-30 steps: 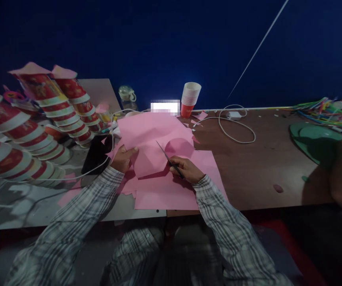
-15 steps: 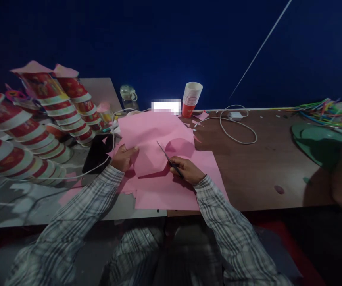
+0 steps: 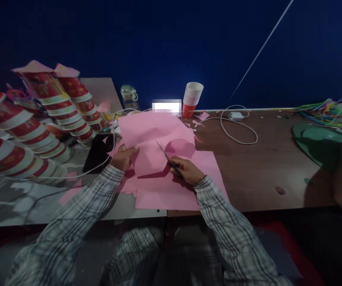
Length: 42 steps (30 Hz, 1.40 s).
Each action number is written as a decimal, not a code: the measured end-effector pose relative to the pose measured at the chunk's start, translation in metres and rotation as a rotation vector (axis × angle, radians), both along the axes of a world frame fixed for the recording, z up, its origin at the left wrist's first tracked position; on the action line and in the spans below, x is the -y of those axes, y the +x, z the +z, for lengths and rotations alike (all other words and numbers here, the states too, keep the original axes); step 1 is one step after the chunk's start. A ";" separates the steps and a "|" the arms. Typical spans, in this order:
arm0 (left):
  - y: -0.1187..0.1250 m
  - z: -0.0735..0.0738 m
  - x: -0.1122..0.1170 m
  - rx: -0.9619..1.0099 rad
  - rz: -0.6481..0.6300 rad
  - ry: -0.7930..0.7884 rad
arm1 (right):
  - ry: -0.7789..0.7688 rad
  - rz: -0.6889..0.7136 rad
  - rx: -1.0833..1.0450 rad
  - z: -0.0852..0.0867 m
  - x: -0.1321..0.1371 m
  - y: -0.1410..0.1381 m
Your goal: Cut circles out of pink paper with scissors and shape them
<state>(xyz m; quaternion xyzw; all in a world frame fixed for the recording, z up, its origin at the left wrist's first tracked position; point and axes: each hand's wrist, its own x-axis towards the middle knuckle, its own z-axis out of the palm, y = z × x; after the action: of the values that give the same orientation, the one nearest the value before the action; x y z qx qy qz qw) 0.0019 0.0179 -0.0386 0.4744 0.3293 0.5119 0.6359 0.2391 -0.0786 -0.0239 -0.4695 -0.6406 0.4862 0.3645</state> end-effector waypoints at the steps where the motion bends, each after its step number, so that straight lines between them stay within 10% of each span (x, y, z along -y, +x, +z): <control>1: 0.000 0.001 0.000 -0.005 0.002 0.001 | 0.007 -0.005 0.004 0.000 0.000 0.000; 42: -0.012 0.003 -0.011 0.001 -0.036 -0.110 | -0.096 0.029 -0.019 -0.011 0.003 -0.001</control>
<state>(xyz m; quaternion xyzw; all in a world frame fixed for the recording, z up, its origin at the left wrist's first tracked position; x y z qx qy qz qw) -0.0096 0.0292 -0.0357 0.4443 0.3480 0.4817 0.6705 0.2384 -0.0818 -0.0346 -0.4725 -0.6199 0.5258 0.3405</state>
